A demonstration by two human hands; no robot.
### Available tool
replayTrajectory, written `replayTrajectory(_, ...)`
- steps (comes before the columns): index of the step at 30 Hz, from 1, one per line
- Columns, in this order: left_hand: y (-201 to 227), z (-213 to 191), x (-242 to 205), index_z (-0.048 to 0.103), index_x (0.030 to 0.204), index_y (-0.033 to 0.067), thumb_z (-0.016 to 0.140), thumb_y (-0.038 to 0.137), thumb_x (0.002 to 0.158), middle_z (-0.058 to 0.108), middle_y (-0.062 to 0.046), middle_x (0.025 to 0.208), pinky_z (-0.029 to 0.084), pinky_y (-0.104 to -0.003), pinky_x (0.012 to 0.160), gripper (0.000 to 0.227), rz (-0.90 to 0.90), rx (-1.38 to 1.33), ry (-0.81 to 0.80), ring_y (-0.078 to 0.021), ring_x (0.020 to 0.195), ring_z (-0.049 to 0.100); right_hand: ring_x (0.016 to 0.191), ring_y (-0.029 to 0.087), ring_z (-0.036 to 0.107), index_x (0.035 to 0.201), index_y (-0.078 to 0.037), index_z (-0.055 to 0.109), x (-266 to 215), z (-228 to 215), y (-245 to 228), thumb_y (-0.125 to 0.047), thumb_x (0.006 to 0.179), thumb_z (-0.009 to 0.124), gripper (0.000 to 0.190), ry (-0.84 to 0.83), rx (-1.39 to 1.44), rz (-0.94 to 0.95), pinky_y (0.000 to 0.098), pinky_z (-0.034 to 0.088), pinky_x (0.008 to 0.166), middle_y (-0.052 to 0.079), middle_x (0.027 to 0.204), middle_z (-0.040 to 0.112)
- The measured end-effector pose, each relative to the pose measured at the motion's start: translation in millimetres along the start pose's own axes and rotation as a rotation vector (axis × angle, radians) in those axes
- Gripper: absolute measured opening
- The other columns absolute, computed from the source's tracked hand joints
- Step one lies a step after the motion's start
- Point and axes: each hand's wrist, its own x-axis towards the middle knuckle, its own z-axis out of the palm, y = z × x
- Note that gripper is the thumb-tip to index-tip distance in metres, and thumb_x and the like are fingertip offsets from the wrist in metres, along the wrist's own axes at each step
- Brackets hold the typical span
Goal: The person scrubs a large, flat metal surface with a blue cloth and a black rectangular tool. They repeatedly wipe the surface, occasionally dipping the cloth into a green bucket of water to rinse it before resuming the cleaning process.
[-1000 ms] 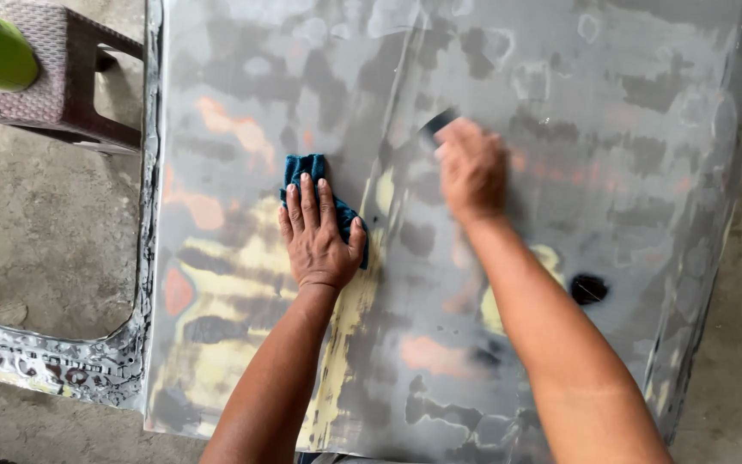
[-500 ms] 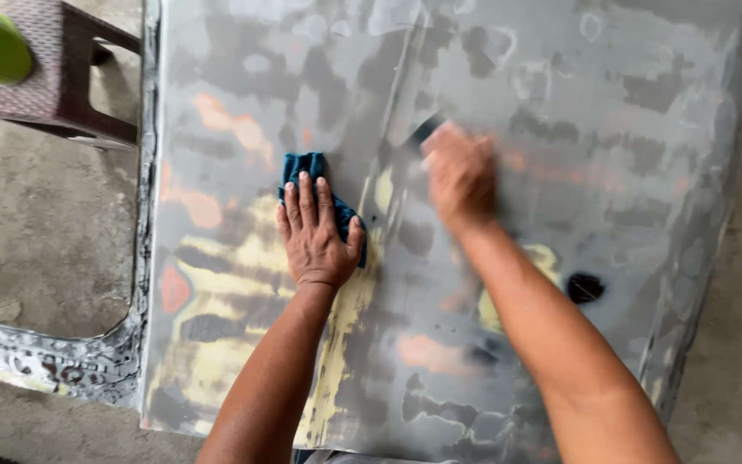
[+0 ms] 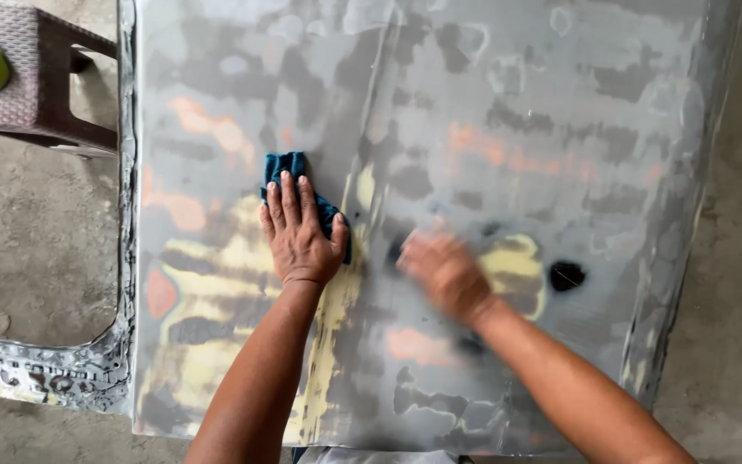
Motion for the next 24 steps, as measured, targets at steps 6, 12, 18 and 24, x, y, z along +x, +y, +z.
replayTrajectory(6, 3, -4, 0, 0.035, 0.160, 0.0049, 0.054, 0.049, 0.093, 0.023, -0.018, 0.170, 0.009, -0.054, 0.127, 0.083, -0.009, 0.000, -0.008, -0.0391, 0.158, 0.015, 0.126, 0.034, 0.059, 0.119, -0.008, 0.072, -1, -23, 83, -0.014, 0.102, 0.068, 0.018, 0.340, -0.030, 0.611, 0.0492, 0.044, 0.108, 0.013, 0.130, 0.069)
replayTrajectory(12, 1, 0, 0, 0.034, 0.161, 0.0040, 0.055, 0.048, 0.093, 0.022, -0.019, 0.170, 0.009, -0.055, 0.126, 0.084, 0.001, 0.022, -0.004, -0.0396, 0.157, 0.016, 0.136, 0.032, 0.057, 0.113, -0.012, 0.071, 10, 0, 19, -0.010, 0.096, 0.062, 0.019, 0.245, 0.010, 0.378, 0.0481, 0.041, 0.109, 0.008, 0.132, 0.068)
replayTrajectory(18, -2, 5, -1, 0.034, 0.162, 0.0042, 0.053, 0.048, 0.093, 0.023, -0.019, 0.171, 0.009, -0.054, 0.127, 0.084, 0.027, 0.015, 0.024, -0.0400, 0.158, 0.016, 0.131, 0.030, 0.060, 0.121, -0.014, 0.071, -21, -30, 46, -0.008, 0.093, 0.059, 0.031, 0.067, -0.040, 0.137, 0.0462, 0.046, 0.107, 0.008, 0.134, 0.067)
replayTrajectory(24, 1, 3, -1, 0.035, 0.162, 0.0044, 0.053, 0.047, 0.092, 0.023, -0.019, 0.171, 0.009, -0.054, 0.127, 0.084, 0.010, 0.004, 0.018, -0.0394, 0.158, 0.016, 0.124, 0.039, 0.057, 0.125, -0.007, 0.067, -29, -24, 88, -0.010, 0.097, 0.066, 0.028, 0.544, -0.196, 0.880, 0.0509, 0.043, 0.108, 0.017, 0.131, 0.067)
